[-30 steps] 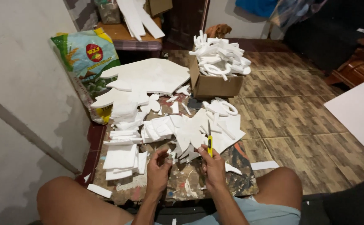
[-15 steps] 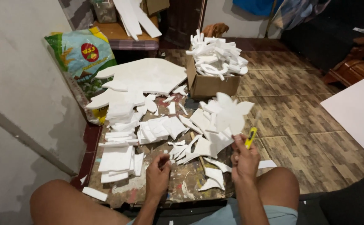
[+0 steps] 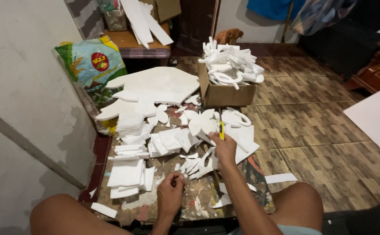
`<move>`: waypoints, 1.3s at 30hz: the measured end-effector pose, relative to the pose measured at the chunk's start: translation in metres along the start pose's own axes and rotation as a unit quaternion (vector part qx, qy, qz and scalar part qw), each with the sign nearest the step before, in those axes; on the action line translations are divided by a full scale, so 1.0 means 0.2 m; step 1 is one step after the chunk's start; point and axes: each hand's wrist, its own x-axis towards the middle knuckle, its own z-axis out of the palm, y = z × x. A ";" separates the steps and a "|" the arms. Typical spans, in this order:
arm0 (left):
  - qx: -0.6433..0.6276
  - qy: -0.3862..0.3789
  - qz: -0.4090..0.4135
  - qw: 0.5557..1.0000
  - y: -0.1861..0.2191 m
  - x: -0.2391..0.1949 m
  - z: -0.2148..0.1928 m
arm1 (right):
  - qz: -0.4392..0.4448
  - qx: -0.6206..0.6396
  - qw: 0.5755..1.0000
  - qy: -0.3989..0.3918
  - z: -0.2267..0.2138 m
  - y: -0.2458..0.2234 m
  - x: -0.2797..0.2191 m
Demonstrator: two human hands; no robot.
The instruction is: Cutting out butterfly and letter shapes from white foam sheets using a utility knife.
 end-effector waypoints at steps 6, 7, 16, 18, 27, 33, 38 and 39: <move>-0.021 0.008 -0.032 0.999 0.01 0.02 -0.02 | -0.105 -0.131 0.983 0.074 0.18 0.07 0.42; -0.021 0.008 -0.032 0.999 0.01 0.02 -0.02 | -0.105 -0.131 0.983 0.074 0.20 0.06 0.44; 0.049 -0.022 -0.154 0.987 0.01 0.13 0.01 | -0.144 -0.308 0.940 0.003 0.37 -0.10 0.60; 0.052 -0.025 -0.170 0.984 0.01 0.14 0.00 | -0.081 -0.401 0.912 -0.035 0.38 -0.08 0.65; 0.064 -0.014 -0.197 0.978 -0.01 0.17 0.04 | -0.018 -0.363 0.930 -0.061 0.40 -0.10 0.61; 0.048 0.035 -0.161 0.985 -0.14 0.22 0.10 | -0.020 -0.213 0.976 -0.040 0.41 -0.15 0.56; 0.066 0.023 -0.169 0.983 -0.08 0.20 0.07 | -0.136 -0.281 0.950 -0.007 0.44 -0.03 0.58; 0.082 0.015 -0.172 0.982 -0.08 0.20 0.07 | -0.182 -0.275 0.944 -0.024 0.44 0.02 0.56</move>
